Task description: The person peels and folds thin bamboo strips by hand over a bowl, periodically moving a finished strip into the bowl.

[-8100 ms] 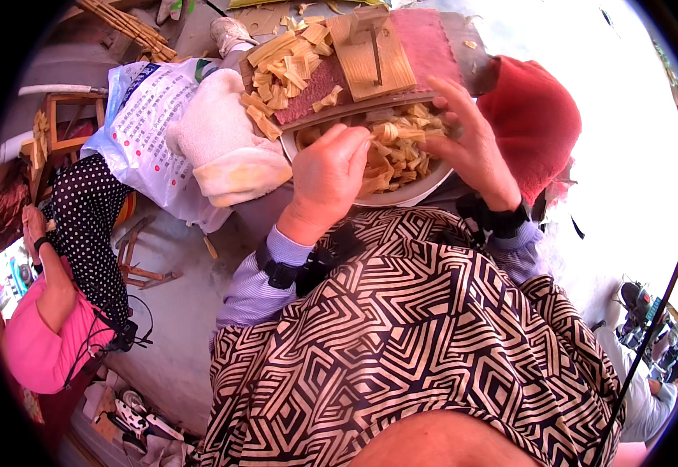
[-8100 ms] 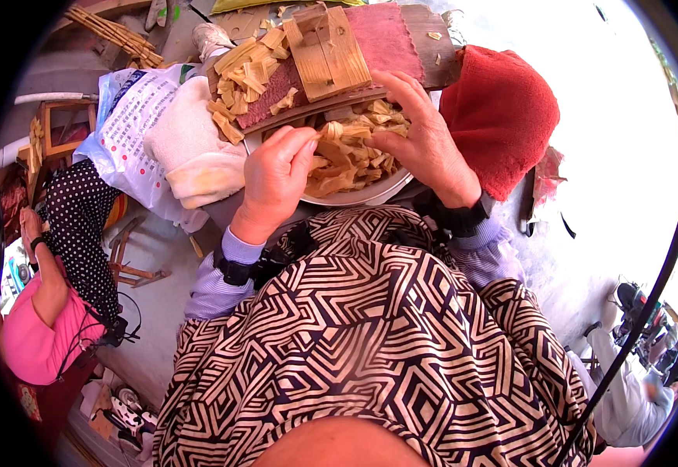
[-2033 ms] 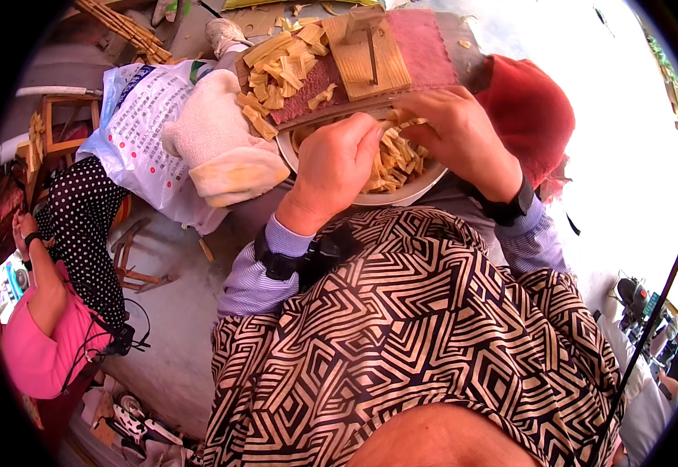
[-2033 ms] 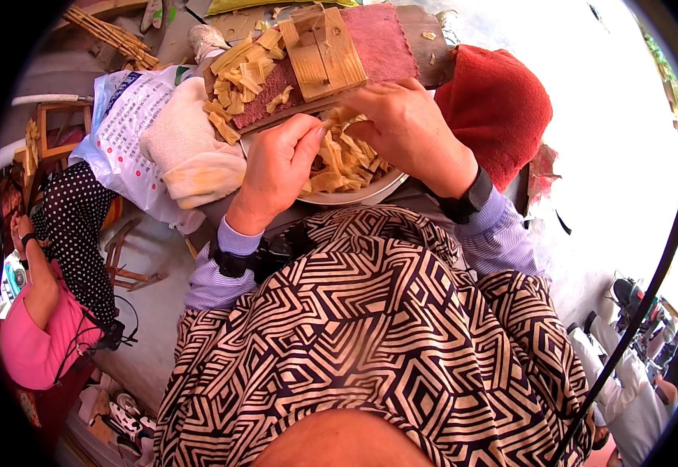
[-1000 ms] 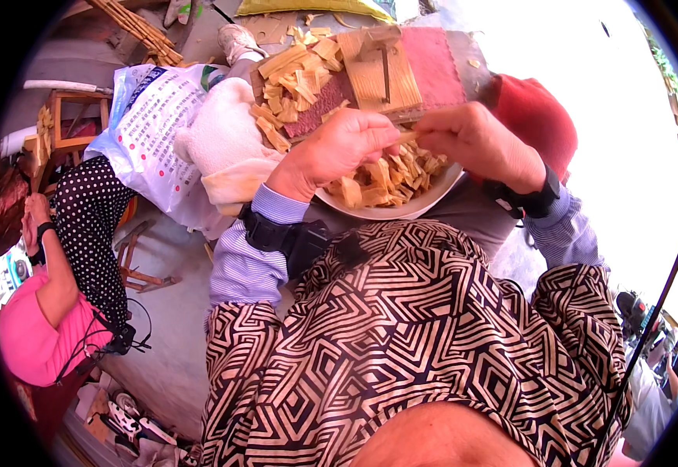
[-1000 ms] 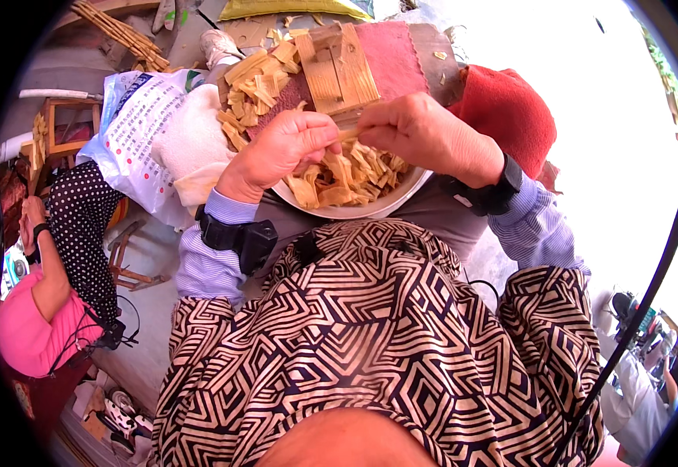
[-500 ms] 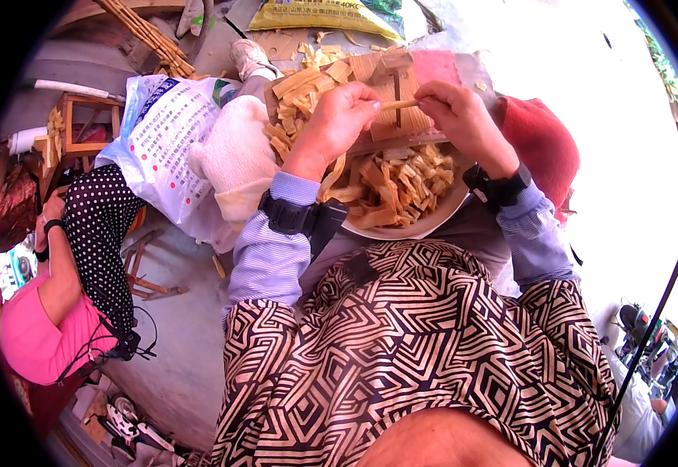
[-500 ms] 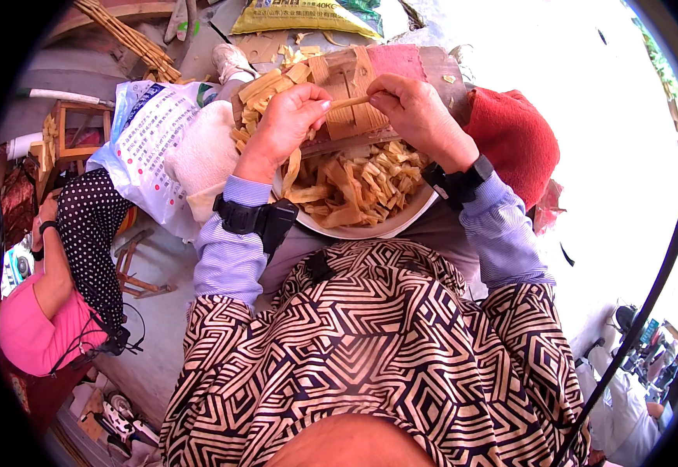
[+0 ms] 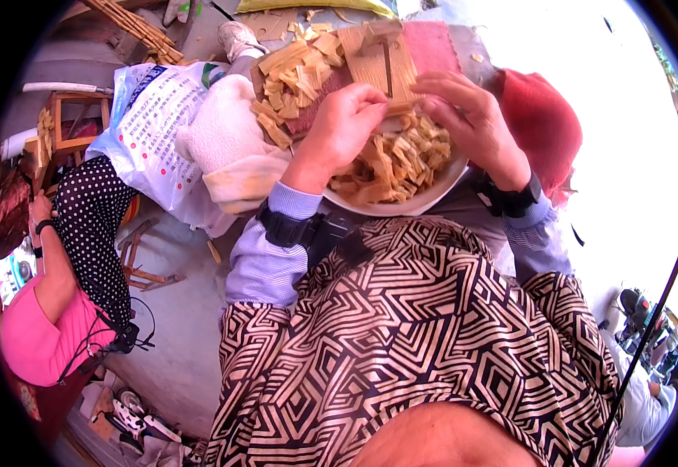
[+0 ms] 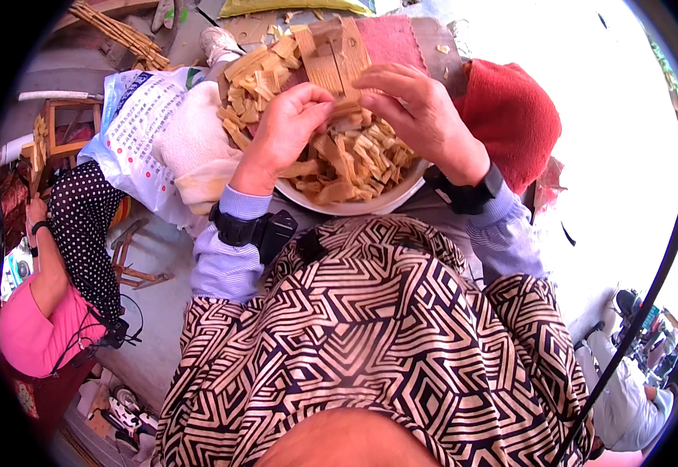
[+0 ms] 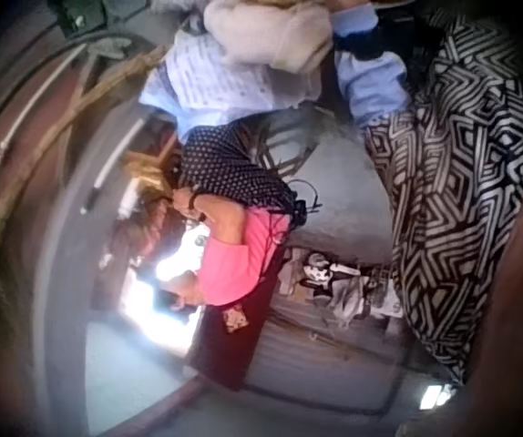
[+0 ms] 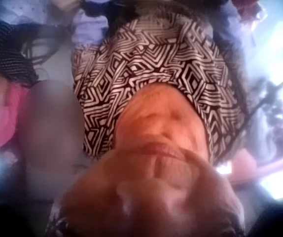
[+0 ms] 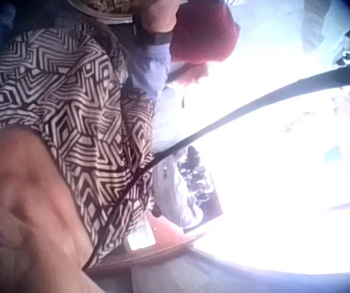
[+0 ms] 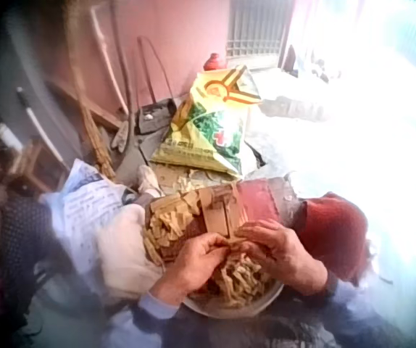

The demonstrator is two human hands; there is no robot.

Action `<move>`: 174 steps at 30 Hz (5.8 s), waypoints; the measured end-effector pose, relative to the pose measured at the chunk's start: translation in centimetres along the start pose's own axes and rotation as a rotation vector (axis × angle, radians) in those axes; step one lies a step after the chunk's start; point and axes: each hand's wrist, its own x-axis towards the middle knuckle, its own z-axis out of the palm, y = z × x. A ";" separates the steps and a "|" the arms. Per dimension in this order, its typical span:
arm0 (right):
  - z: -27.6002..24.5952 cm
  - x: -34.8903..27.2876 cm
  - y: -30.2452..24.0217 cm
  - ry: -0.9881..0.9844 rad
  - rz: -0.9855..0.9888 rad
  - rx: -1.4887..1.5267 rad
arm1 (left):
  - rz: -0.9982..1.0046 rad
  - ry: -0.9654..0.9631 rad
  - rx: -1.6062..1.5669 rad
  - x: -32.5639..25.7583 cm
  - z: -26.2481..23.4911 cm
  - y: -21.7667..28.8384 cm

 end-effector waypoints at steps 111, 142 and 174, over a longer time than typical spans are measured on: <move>-0.7 0.6 -3.4 -0.265 -0.001 -0.122 | 0.286 -0.013 0.323 -4.0 1.1 2.5; 0.9 2.9 2.6 0.052 0.572 0.390 | 0.071 0.087 0.001 2.8 -2.3 1.3; 0.6 -0.1 0.4 0.088 0.158 -0.289 | -0.200 -0.164 -0.177 -3.0 1.7 4.1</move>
